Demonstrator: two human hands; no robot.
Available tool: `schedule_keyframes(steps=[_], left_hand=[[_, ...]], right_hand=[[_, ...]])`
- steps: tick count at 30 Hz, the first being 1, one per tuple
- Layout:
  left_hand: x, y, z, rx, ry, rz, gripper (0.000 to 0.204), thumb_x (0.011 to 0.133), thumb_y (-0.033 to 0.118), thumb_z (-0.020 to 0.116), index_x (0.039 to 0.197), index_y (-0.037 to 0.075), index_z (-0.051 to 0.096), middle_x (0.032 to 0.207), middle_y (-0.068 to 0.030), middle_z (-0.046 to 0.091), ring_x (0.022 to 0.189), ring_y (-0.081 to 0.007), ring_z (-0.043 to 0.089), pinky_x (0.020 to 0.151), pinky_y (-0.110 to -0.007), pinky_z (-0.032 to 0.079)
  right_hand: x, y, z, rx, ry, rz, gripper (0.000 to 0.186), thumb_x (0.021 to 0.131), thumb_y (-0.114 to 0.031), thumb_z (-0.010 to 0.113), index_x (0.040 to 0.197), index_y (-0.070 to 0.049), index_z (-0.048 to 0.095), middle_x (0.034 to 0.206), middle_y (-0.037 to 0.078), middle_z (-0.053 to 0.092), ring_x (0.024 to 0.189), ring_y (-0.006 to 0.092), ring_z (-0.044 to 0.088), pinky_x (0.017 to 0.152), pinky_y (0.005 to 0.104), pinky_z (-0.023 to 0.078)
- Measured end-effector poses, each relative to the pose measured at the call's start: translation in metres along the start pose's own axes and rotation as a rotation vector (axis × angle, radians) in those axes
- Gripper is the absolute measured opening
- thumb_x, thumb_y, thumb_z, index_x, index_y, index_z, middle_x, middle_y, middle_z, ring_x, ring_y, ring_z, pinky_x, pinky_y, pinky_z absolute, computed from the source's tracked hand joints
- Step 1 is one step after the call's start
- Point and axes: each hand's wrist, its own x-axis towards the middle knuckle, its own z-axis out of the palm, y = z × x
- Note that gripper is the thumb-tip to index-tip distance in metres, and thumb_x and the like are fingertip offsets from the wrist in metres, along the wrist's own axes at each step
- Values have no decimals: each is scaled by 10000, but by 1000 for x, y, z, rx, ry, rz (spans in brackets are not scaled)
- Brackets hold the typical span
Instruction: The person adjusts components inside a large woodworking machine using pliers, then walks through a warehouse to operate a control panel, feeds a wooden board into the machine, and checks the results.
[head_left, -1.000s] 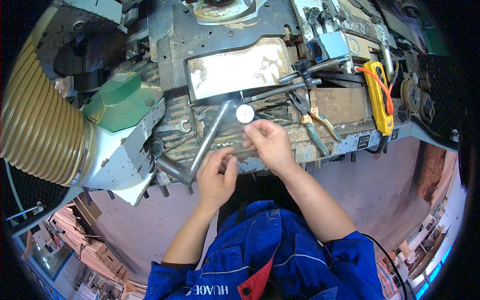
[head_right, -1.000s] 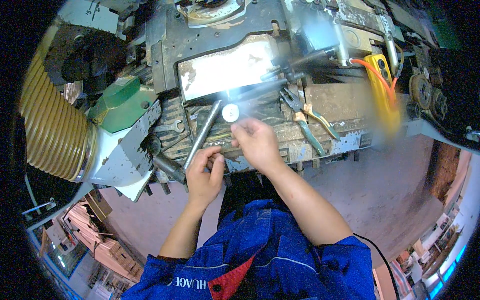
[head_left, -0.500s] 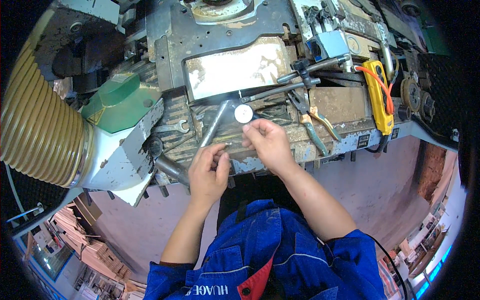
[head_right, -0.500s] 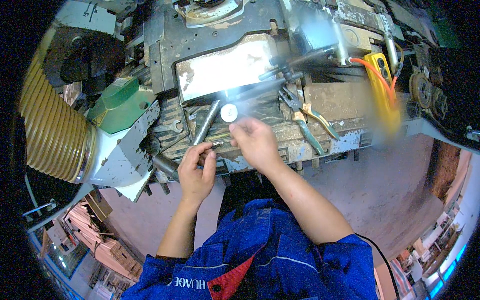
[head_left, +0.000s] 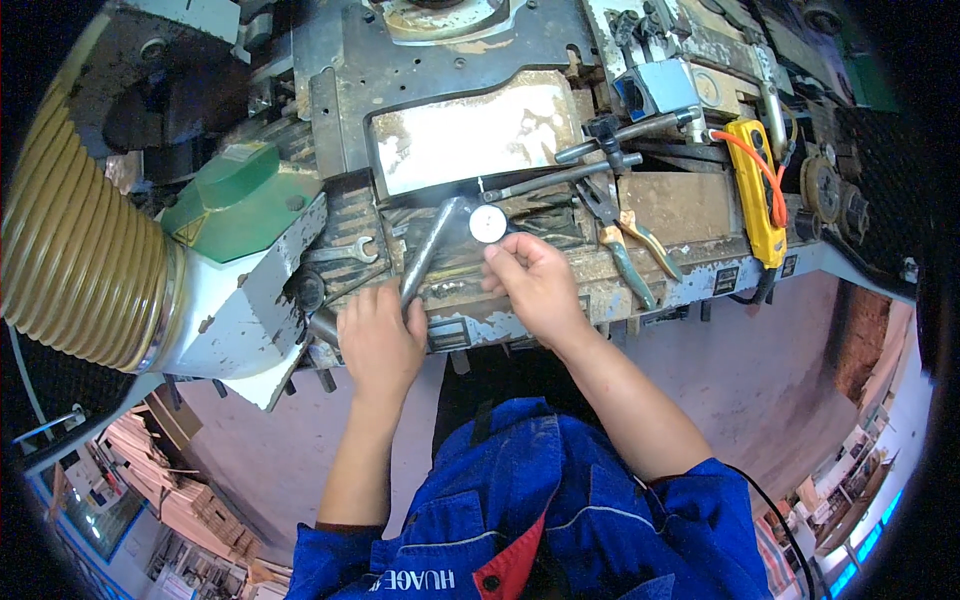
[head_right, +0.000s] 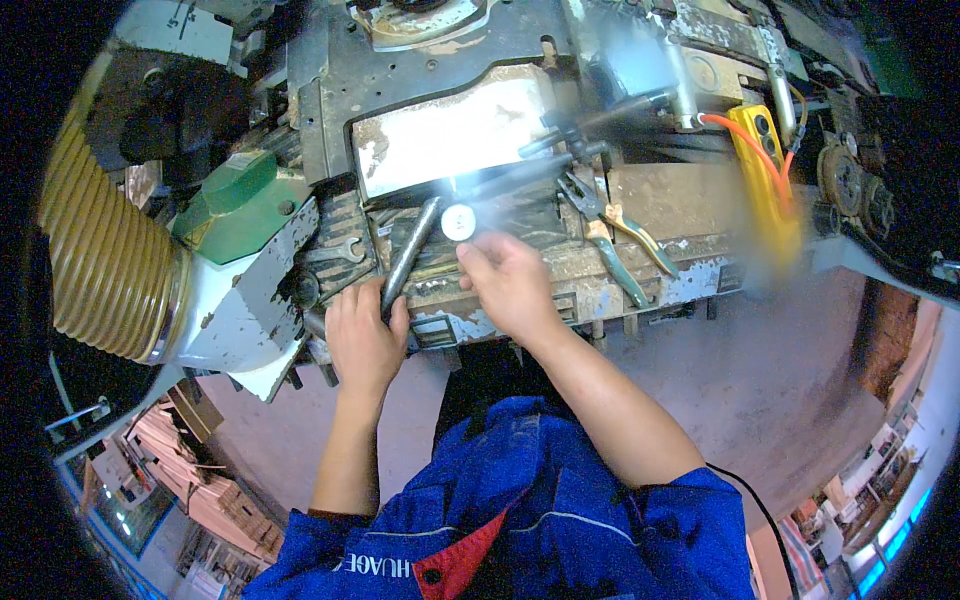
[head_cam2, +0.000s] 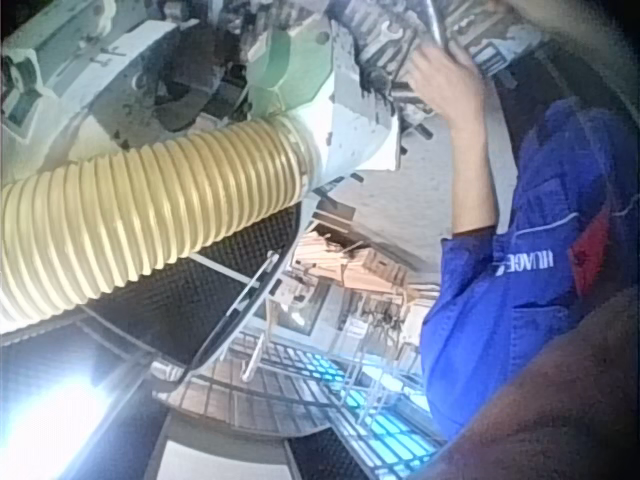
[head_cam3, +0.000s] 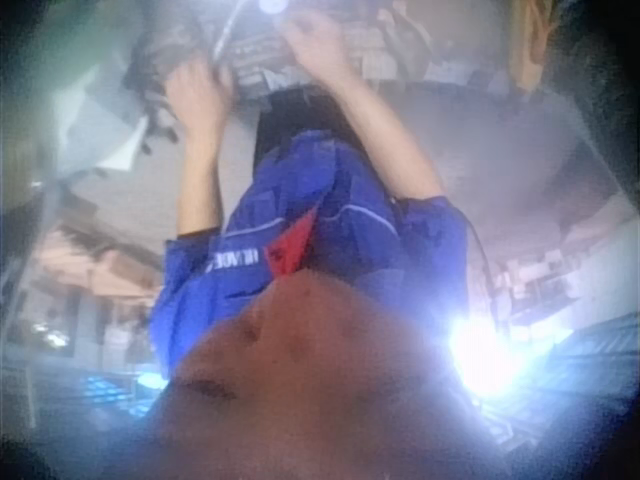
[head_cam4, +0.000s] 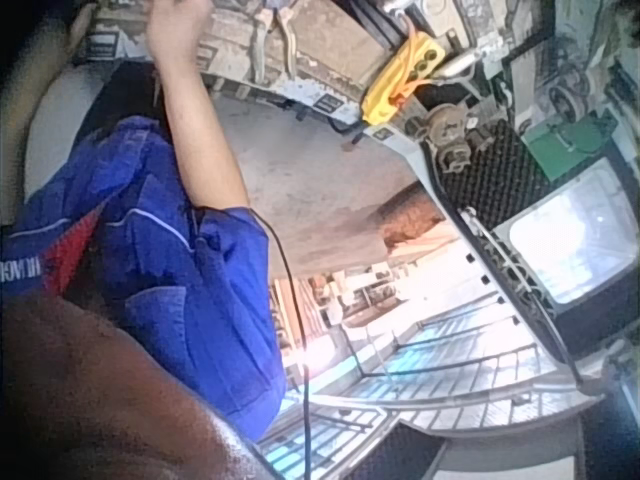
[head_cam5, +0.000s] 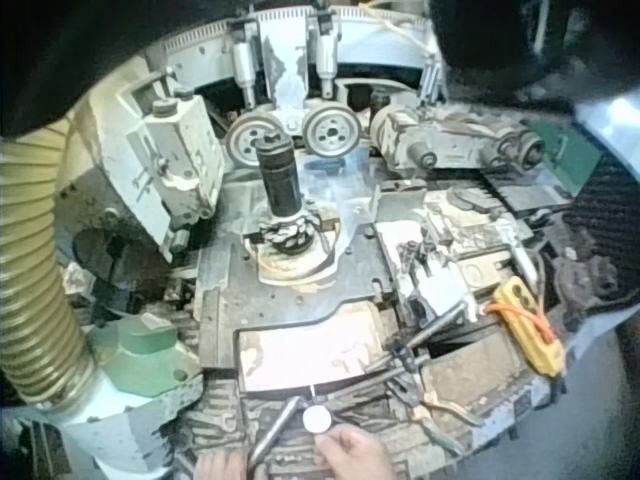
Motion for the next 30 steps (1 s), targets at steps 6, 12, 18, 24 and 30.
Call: schedule_keyframes(steps=[6, 12, 18, 24, 30], left_hand=[[0, -8, 2, 45, -70, 28, 295, 840, 244, 698, 1006, 22, 595, 868, -172, 639, 786, -365, 634, 738, -453, 497], [-7, -6, -5, 80, -87, 84, 283, 835, 262, 695, 939, 25, 579, 778, -175, 642, 666, -365, 650, 648, -461, 526], [-31, 2, -23, 85, -98, 29, 266, 803, 244, 709, 877, 36, 560, 753, -160, 642, 657, -351, 659, 628, -459, 535], [-55, -9, -38, 192, -94, 2, 251, 780, 183, 703, 926, 39, 558, 803, -148, 634, 747, -337, 648, 693, -451, 504], [-86, -22, -68, 289, -27, 25, 163, 824, 182, 650, 900, 58, 577, 806, -120, 616, 766, -303, 639, 708, -434, 466]], right_hand=[[-17, 3, -9, -48, -39, -20, 188, 936, -158, 674, 1015, 12, 659, 868, 57, 680, 758, 102, 643, 673, 259, 528], [-42, -3, -28, -85, -32, -24, 155, 922, -122, 680, 1022, -5, 664, 864, 35, 671, 774, 88, 618, 710, 243, 518], [-59, 0, -39, -149, -54, -20, 167, 919, -123, 681, 1039, -9, 663, 877, 30, 664, 783, 84, 603, 718, 244, 513], [-75, -3, -47, -181, -90, -26, 173, 916, -128, 686, 1039, -9, 664, 865, 20, 656, 774, 81, 597, 716, 243, 512], [-94, 5, -58, -191, -104, -70, 205, 910, -133, 697, 1059, 3, 664, 892, 36, 675, 790, 83, 612, 732, 246, 519]])
